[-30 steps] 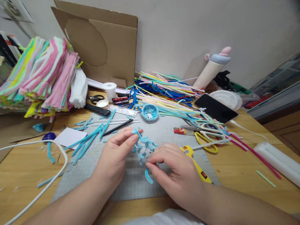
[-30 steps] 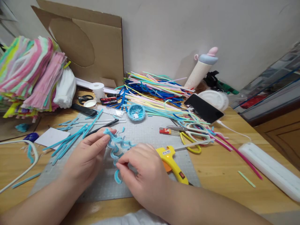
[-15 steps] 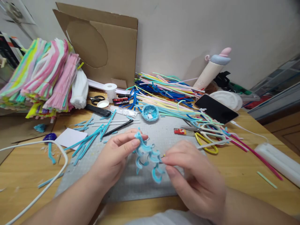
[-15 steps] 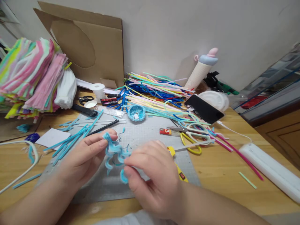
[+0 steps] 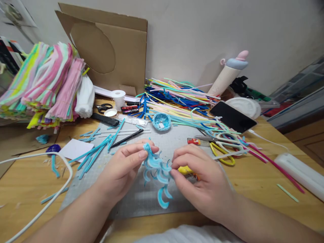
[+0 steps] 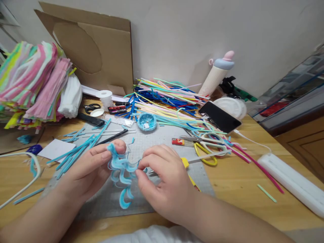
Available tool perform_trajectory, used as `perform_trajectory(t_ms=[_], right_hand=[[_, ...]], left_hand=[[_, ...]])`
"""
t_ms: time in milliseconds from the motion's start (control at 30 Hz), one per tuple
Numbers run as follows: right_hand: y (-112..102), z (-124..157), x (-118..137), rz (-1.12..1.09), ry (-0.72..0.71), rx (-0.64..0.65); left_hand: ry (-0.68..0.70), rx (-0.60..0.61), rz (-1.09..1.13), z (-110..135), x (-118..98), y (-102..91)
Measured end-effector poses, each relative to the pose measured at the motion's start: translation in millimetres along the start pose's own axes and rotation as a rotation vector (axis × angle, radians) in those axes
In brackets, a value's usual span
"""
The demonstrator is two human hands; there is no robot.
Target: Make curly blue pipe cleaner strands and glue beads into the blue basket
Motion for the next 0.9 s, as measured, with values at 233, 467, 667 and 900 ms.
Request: perform_trajectory(t_ms=[233,467,667,900], right_hand=[[0.6,0.3,-4.2,-0.006,0.019,-0.093],[5.7,8.5,0.9,-0.045,-0.060,-0.021],[11.0,8.9,1.2,-0.057,-0.088,0.055],[11.3,10.2,2.4,-0.049,-0.088,0.074]], left_hand=[[0.037,0.001,-0.068,0.5,2.0,0.3],[0.144,0.048,-0.144,0.9,10.3,-0.1],[0.174,0.037,-0.198,0.0,14.9,-1.9],[0.172,-0.034,-0.164,-1.8,14.4,-0.3]])
Point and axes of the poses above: each hand's wrist, its own z-axis away from the middle knuckle, its own y-axis out of the palm, x = y × z, the point moved 1 cm from there along -z, towards the middle knuckle, and after that the axes turned 5 degrees about x, right-handed, at the moved point
